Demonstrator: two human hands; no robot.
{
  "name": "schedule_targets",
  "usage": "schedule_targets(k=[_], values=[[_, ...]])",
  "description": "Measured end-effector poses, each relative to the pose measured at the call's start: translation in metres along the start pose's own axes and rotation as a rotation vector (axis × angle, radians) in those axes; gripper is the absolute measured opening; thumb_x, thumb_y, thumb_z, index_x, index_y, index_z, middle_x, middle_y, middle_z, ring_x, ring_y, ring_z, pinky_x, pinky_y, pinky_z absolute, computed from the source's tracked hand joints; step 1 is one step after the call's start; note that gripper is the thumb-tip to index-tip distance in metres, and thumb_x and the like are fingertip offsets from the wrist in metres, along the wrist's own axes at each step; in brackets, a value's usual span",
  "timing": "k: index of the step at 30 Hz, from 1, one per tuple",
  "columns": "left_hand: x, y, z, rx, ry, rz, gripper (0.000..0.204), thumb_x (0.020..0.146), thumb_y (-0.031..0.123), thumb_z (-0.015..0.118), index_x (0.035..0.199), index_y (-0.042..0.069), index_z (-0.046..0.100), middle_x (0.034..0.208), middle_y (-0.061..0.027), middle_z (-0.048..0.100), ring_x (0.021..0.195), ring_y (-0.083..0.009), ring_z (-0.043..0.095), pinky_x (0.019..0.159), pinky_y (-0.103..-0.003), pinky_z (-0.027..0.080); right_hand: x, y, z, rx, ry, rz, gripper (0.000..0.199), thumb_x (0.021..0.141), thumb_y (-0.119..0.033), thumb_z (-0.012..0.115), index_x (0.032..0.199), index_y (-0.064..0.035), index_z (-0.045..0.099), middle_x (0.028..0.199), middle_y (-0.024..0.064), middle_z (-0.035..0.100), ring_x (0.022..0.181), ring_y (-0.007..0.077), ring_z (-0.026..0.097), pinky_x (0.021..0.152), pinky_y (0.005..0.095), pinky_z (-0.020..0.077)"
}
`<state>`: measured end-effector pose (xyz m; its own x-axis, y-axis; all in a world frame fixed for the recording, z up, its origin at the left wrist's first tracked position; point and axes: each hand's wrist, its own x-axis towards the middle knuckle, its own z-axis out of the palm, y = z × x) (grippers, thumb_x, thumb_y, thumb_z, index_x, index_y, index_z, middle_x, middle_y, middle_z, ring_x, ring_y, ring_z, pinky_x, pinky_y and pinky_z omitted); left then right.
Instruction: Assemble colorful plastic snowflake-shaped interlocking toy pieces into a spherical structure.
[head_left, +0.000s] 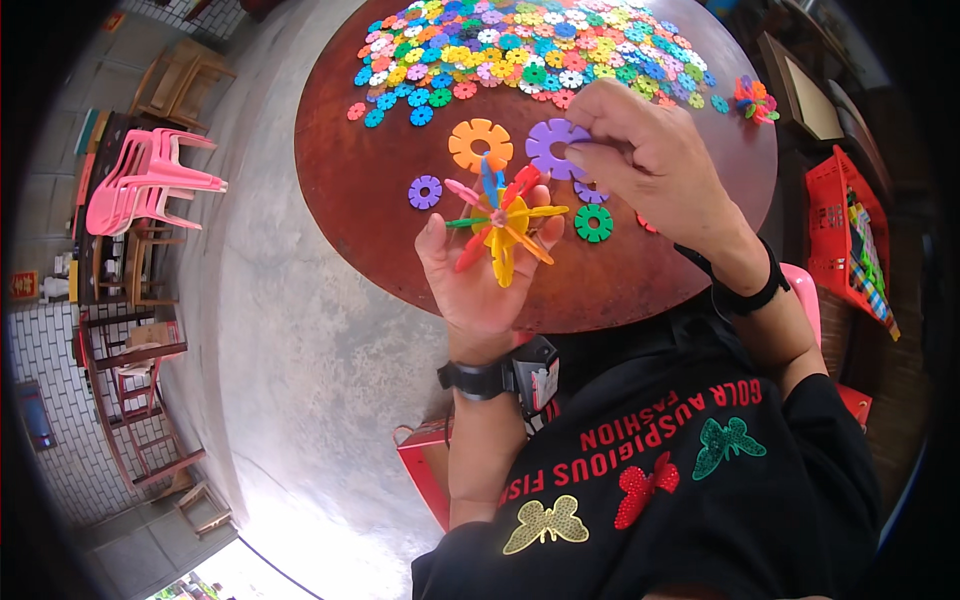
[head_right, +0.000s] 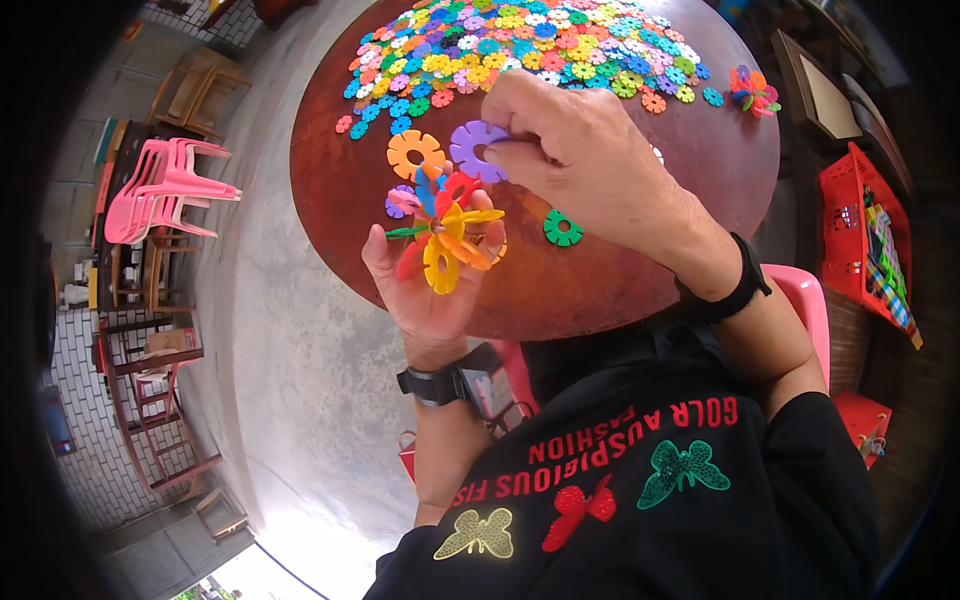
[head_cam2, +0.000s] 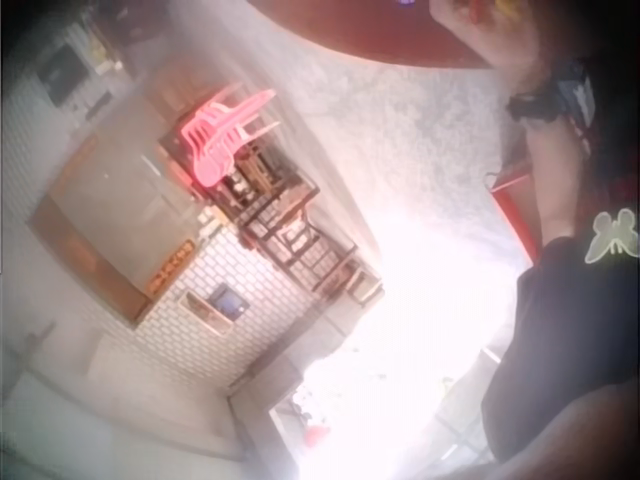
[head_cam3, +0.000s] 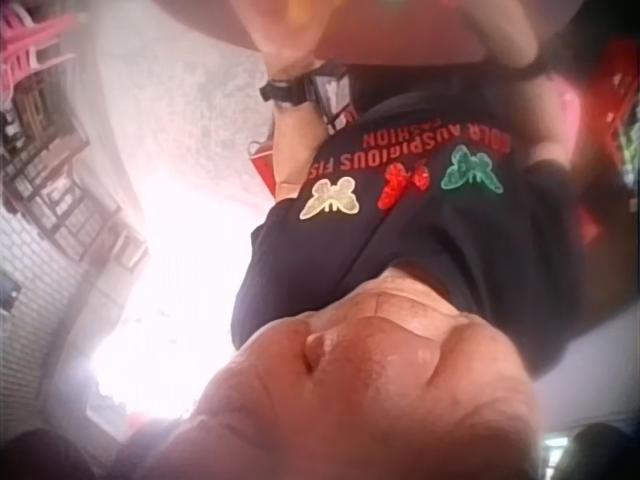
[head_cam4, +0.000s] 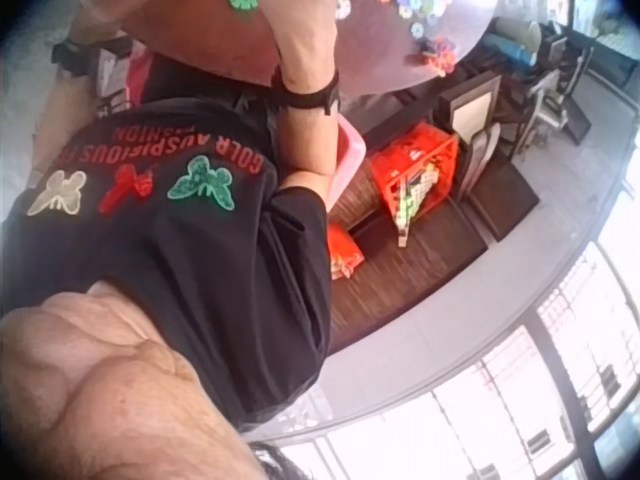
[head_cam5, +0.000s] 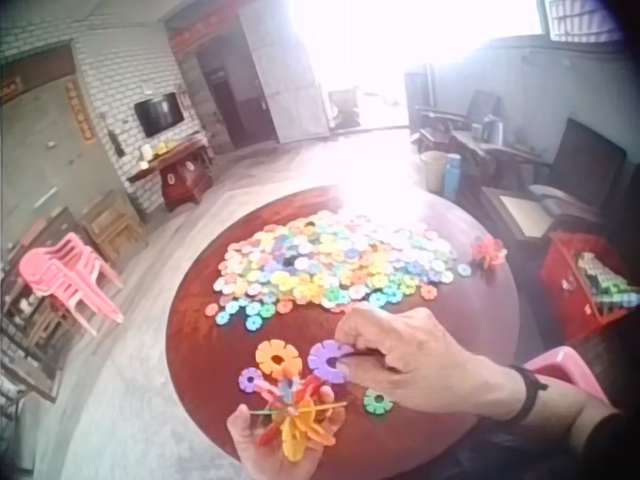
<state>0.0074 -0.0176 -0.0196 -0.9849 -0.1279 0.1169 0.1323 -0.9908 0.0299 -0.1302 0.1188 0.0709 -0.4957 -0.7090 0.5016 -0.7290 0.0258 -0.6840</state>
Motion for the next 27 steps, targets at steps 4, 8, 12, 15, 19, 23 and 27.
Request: schedule_targets(k=[4,8,12,15,19,23,27], values=[[-0.001,-0.001,-0.001,0.068,0.076,0.024,0.077,0.083,0.049,0.059,0.139,0.005,0.031,0.133,-0.0198,0.044,0.123,-0.0344,0.043,0.107,-0.055,0.028,0.001,0.003,0.003,-0.047,0.017,-0.070,0.018,0.078,-0.005,0.065,0.086,-0.0033,0.050,0.061,0.0096,0.055,0.055,0.0256,0.056,0.050,0.0341,0.0421],[0.001,-0.002,-0.001,0.073,0.067,0.045,0.076,0.082,0.050,0.059,0.138,0.005,0.033,0.129,-0.0199,0.048,0.122,-0.0344,0.044,0.107,-0.057,0.026,0.002,0.005,0.002,-0.060,0.009,-0.083,0.018,0.078,-0.006,0.065,0.087,-0.0036,0.050,0.062,0.0097,0.055,0.056,0.0262,0.057,0.051,0.0346,0.0427],[0.001,-0.002,0.001,0.017,0.046,0.019,0.075,0.082,0.051,0.058,0.137,0.005,0.034,0.127,-0.0200,0.050,0.121,-0.0342,0.045,0.107,-0.059,0.025,0.002,0.004,0.004,-0.062,0.024,-0.080,0.018,0.078,-0.006,0.066,0.087,-0.0038,0.050,0.062,0.0102,0.055,0.056,0.0261,0.057,0.051,0.0351,0.0430],[0.002,0.001,0.000,0.056,0.030,-0.016,0.075,0.082,0.050,0.059,0.137,0.005,0.035,0.128,-0.0204,0.050,0.120,-0.0345,0.045,0.107,-0.060,0.025,0.001,0.002,0.002,-0.077,0.011,-0.061,0.018,0.078,-0.007,0.066,0.086,-0.0041,0.050,0.062,0.0108,0.055,0.056,0.0270,0.057,0.052,0.0350,0.0429],[0.002,-0.002,0.002,0.184,0.096,0.064,0.073,0.081,0.045,0.061,0.136,0.003,0.037,0.129,-0.0223,0.049,0.118,-0.0351,0.048,0.105,-0.061,0.028,-0.001,0.003,0.000,-0.098,0.004,-0.067,0.018,0.079,-0.008,0.065,0.087,-0.0041,0.050,0.062,0.0114,0.053,0.056,0.0283,0.056,0.052,0.0356,0.0422],[0.002,-0.006,0.016,0.472,0.164,0.152,0.074,0.080,0.040,0.063,0.135,-0.001,0.037,0.130,-0.0243,0.048,0.117,-0.0354,0.051,0.103,-0.057,0.034,-0.004,0.006,-0.008,-0.114,-0.132,-0.054,0.016,0.080,-0.008,0.064,0.088,-0.0036,0.050,0.062,0.0126,0.051,0.057,0.0290,0.055,0.052,0.0362,0.0406],[0.003,-0.007,0.021,0.700,0.167,0.180,0.079,0.074,0.034,0.066,0.136,-0.005,0.035,0.130,-0.0255,0.047,0.119,-0.0347,0.051,0.102,-0.044,0.040,-0.013,0.019,-0.017,-0.129,-0.182,-0.055,0.014,0.081,-0.006,0.061,0.087,-0.0022,0.049,0.062,0.0116,0.052,0.056,0.0253,0.058,0.051,0.0337,0.0406]])
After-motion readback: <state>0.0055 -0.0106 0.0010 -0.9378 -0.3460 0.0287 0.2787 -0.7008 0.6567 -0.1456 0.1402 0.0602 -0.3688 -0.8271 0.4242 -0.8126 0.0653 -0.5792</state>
